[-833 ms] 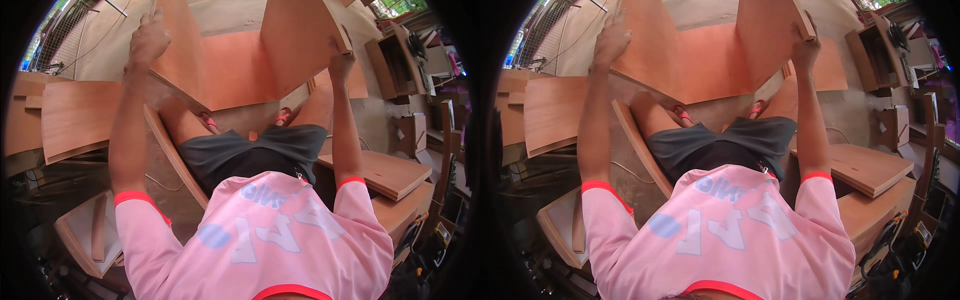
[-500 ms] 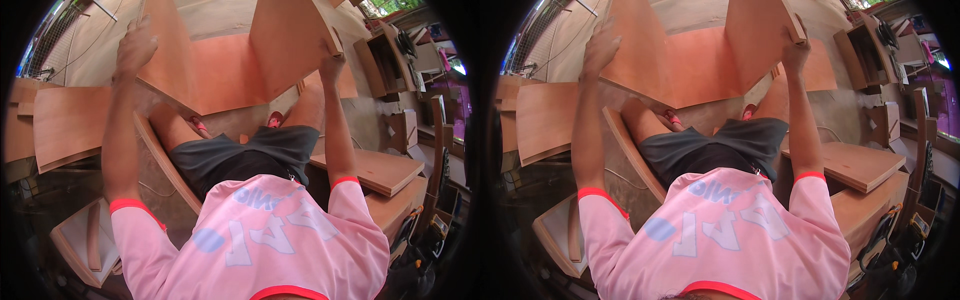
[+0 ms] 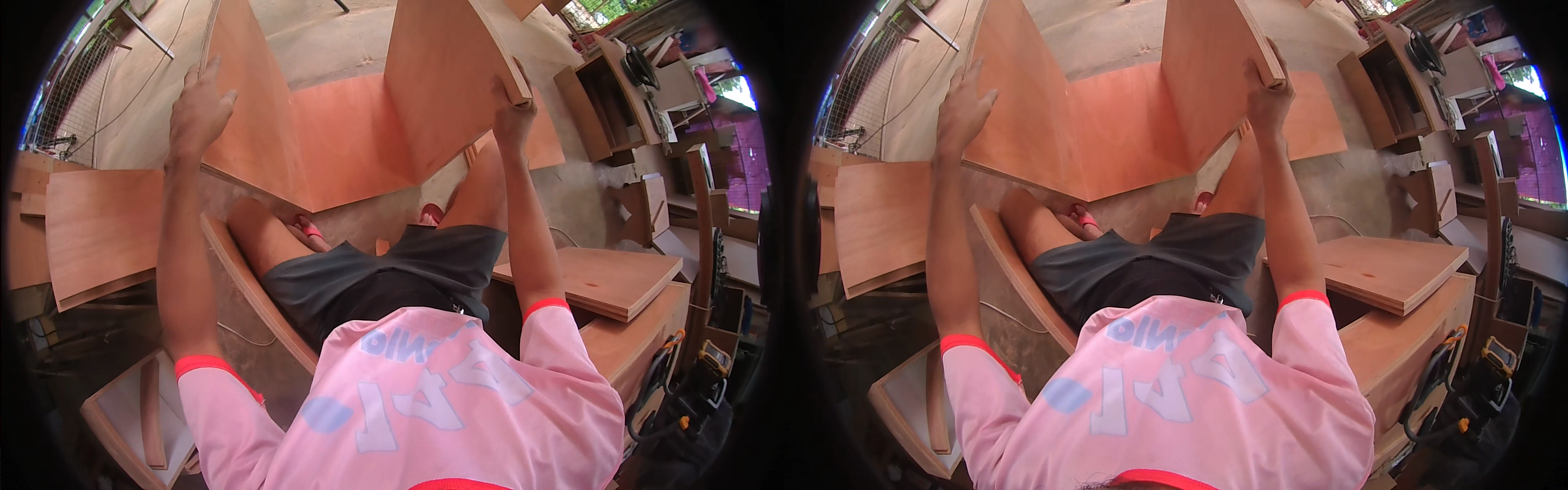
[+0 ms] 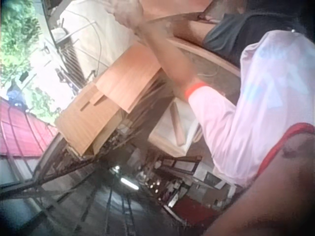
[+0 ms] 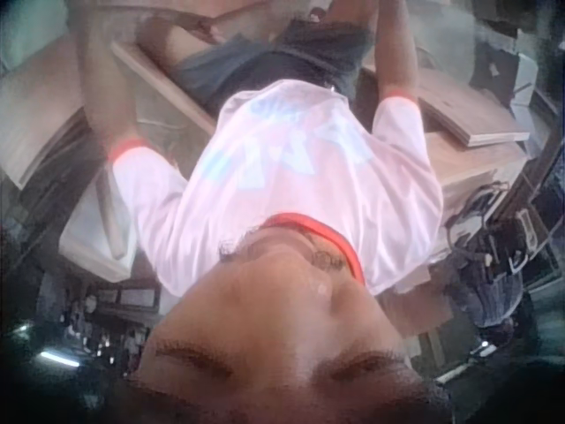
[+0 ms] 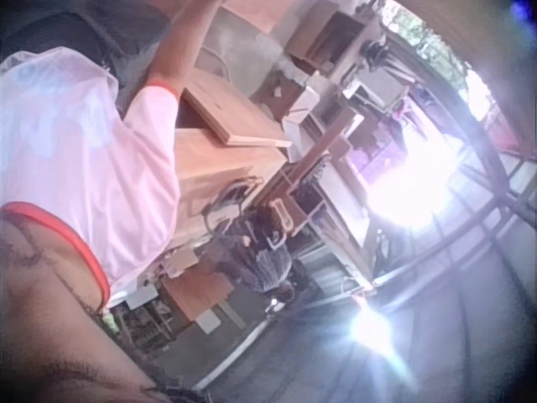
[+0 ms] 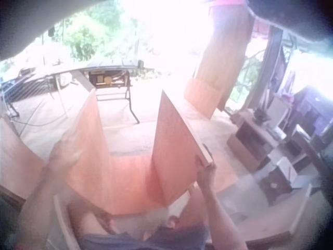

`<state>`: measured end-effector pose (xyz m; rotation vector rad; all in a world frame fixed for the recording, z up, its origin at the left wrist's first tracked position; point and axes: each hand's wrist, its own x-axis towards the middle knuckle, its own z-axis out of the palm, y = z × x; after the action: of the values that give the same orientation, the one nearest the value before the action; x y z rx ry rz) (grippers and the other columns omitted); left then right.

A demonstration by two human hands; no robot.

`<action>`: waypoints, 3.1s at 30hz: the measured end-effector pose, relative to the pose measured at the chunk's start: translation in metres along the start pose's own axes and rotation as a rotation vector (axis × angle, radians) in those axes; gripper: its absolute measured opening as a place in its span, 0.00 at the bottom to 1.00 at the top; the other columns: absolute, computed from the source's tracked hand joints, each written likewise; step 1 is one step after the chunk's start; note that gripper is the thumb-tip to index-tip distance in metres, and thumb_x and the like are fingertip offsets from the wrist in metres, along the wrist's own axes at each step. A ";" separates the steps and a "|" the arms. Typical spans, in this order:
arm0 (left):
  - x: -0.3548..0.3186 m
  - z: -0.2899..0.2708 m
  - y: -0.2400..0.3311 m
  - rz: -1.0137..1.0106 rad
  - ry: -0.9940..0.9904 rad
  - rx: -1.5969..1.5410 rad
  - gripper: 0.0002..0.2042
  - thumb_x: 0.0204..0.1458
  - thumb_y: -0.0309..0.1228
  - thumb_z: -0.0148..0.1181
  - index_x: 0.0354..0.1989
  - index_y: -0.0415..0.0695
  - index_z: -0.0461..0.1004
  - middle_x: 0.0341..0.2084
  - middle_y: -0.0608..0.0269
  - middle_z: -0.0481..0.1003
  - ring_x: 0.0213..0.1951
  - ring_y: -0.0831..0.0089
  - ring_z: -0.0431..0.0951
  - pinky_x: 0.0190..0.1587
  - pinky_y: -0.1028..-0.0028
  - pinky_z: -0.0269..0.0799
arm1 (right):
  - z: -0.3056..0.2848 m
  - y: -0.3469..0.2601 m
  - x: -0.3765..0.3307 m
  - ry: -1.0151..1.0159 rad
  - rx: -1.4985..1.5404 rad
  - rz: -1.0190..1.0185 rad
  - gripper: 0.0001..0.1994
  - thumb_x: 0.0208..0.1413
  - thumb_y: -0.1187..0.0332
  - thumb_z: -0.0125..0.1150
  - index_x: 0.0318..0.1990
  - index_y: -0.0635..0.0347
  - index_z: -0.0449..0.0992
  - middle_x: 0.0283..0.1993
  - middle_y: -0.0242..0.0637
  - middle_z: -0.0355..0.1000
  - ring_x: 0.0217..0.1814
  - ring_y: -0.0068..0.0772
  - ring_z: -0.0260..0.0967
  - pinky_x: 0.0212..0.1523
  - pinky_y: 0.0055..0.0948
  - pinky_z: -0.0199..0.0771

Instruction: The person sits on the floor and repeatedly aligns and stacks several large pinkish wooden panels. They lift, rotate, and place the panels into a small pile, then stand and walk to a workbench to retrieve a small item from a drawer.

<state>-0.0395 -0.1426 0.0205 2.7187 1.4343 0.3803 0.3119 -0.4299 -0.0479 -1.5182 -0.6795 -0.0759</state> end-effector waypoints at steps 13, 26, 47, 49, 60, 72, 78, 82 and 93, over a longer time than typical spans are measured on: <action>-0.001 0.002 0.009 0.005 0.029 0.025 0.34 0.56 0.40 0.61 0.72 0.48 0.60 0.70 0.45 0.59 0.62 0.44 0.70 0.64 0.54 0.69 | -0.001 -0.002 0.000 -0.010 -0.032 -0.007 0.24 0.59 0.71 0.65 0.64 0.61 0.73 0.57 0.37 0.77 0.55 0.26 0.75 0.55 0.28 0.76; -0.001 -0.001 0.006 0.006 0.031 0.051 0.33 0.56 0.42 0.63 0.71 0.49 0.63 0.70 0.44 0.60 0.63 0.44 0.70 0.64 0.55 0.70 | -0.003 0.004 0.002 -0.010 -0.014 -0.066 0.25 0.58 0.71 0.66 0.63 0.62 0.74 0.55 0.36 0.78 0.51 0.23 0.75 0.52 0.27 0.77; -0.004 -0.008 0.020 -0.044 -0.032 0.007 0.33 0.56 0.43 0.63 0.72 0.53 0.63 0.70 0.51 0.62 0.67 0.52 0.66 0.68 0.57 0.64 | 0.005 -0.008 -0.009 -0.033 -0.061 -0.039 0.26 0.58 0.69 0.67 0.65 0.58 0.74 0.55 0.39 0.79 0.53 0.25 0.76 0.54 0.28 0.76; -0.003 -0.008 0.020 -0.052 -0.040 -0.016 0.33 0.56 0.44 0.63 0.72 0.53 0.63 0.70 0.50 0.62 0.68 0.51 0.66 0.68 0.57 0.64 | 0.003 -0.005 -0.006 -0.029 -0.038 -0.012 0.26 0.57 0.69 0.67 0.65 0.58 0.74 0.54 0.38 0.79 0.53 0.24 0.76 0.53 0.28 0.76; 0.001 0.004 0.012 0.044 0.053 0.076 0.34 0.57 0.43 0.63 0.72 0.49 0.61 0.69 0.49 0.62 0.66 0.48 0.68 0.66 0.56 0.67 | 0.005 0.002 -0.005 -0.042 0.028 -0.055 0.25 0.58 0.71 0.68 0.63 0.63 0.74 0.53 0.35 0.77 0.51 0.22 0.74 0.53 0.25 0.76; 0.002 0.002 0.019 0.038 0.037 0.060 0.36 0.56 0.44 0.64 0.73 0.52 0.60 0.70 0.48 0.61 0.66 0.48 0.68 0.67 0.56 0.66 | 0.006 -0.001 -0.004 0.000 0.031 -0.034 0.24 0.59 0.70 0.68 0.63 0.62 0.75 0.54 0.36 0.77 0.52 0.22 0.74 0.54 0.25 0.75; 0.004 0.003 0.017 0.048 0.018 0.051 0.36 0.56 0.45 0.63 0.73 0.54 0.60 0.70 0.45 0.61 0.67 0.47 0.66 0.67 0.55 0.65 | -0.003 -0.001 -0.002 -0.007 0.027 0.006 0.23 0.58 0.70 0.67 0.62 0.60 0.75 0.52 0.34 0.78 0.51 0.20 0.73 0.52 0.24 0.74; 0.006 0.004 0.016 0.052 0.021 0.069 0.36 0.56 0.46 0.63 0.73 0.53 0.60 0.70 0.44 0.61 0.68 0.47 0.65 0.68 0.55 0.63 | -0.001 -0.001 -0.003 -0.010 0.007 -0.009 0.23 0.58 0.70 0.67 0.62 0.58 0.76 0.51 0.33 0.79 0.50 0.19 0.73 0.52 0.24 0.74; 0.006 0.005 0.018 0.119 0.040 0.010 0.36 0.56 0.44 0.64 0.72 0.48 0.61 0.68 0.45 0.63 0.67 0.48 0.66 0.67 0.56 0.64 | 0.000 0.002 -0.005 0.004 -0.022 0.002 0.24 0.57 0.70 0.68 0.63 0.58 0.76 0.50 0.34 0.80 0.50 0.20 0.74 0.52 0.25 0.75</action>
<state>-0.0204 -0.1481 0.0197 2.8281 1.2898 0.4366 0.3081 -0.4315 -0.0519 -1.5396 -0.6753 -0.0853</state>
